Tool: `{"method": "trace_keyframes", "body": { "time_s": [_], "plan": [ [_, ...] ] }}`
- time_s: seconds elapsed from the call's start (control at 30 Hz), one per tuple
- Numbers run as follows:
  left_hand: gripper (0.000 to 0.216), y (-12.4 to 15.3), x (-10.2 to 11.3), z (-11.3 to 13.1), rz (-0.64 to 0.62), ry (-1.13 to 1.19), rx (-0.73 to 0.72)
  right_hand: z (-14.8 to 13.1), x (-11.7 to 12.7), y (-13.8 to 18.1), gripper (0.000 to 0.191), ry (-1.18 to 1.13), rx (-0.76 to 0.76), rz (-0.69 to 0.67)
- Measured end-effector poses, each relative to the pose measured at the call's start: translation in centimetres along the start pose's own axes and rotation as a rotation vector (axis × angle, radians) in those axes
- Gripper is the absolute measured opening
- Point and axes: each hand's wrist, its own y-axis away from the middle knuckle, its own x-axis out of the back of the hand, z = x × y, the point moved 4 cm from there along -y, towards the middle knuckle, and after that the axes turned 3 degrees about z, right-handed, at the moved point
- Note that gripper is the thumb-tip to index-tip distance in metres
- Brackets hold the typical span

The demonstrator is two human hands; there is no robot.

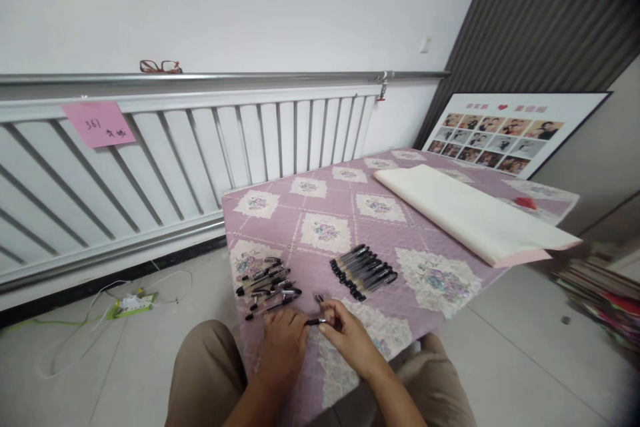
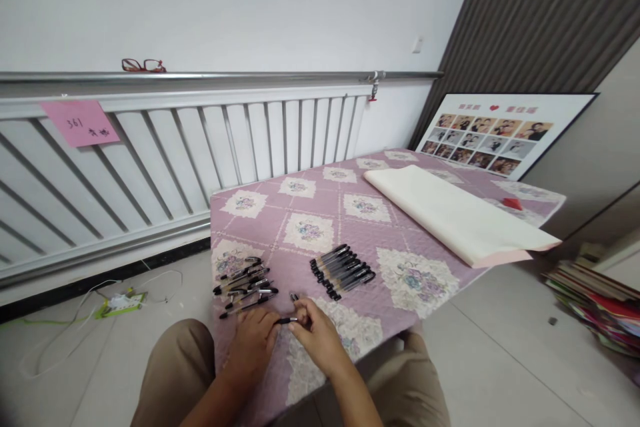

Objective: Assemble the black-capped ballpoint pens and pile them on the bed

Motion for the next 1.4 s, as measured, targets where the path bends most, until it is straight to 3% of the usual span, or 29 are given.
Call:
{"method": "trace_keyframes", "body": {
  "time_s": [0.07, 0.17, 0.33, 0.53, 0.83, 1.0, 1.4],
  "plan": [
    [0.017, 0.0, 0.1, 0.0, -0.007, 0.008, 0.004, -0.2, -0.1, -0.1, 0.010, 0.052, 0.021, 0.009],
    [0.016, 0.0, 0.0, 0.0, -0.028, 0.013, 0.013, -0.4, -0.2, -0.2, 0.023, 0.102, 0.042, 0.028],
    [0.017, 0.0, -0.1, -0.2, -0.035, 0.012, 0.037, 0.2, 0.0, -0.1, 0.010, -0.022, -0.022, 0.005],
    [0.017, 0.0, -0.1, -0.2, -0.044, 0.014, 0.058, 0.9, -0.1, -0.1, 0.013, -0.055, -0.056, 0.011],
    [0.024, 0.1, -1.0, 0.1, -0.036, -0.036, -0.041, 0.5, -0.4, 0.1, 0.016, 0.022, 0.021, -0.027],
    [0.009, -0.1, -1.2, 0.5, -0.090, -0.043, -0.107, 0.3, -0.5, 0.2, 0.011, -0.003, 0.017, -0.069],
    [0.012, 0.1, -0.4, 0.3, -0.043, -0.022, 0.001, 0.2, -0.4, 0.1, 0.010, -0.034, -0.020, 0.014]
  ]
}}
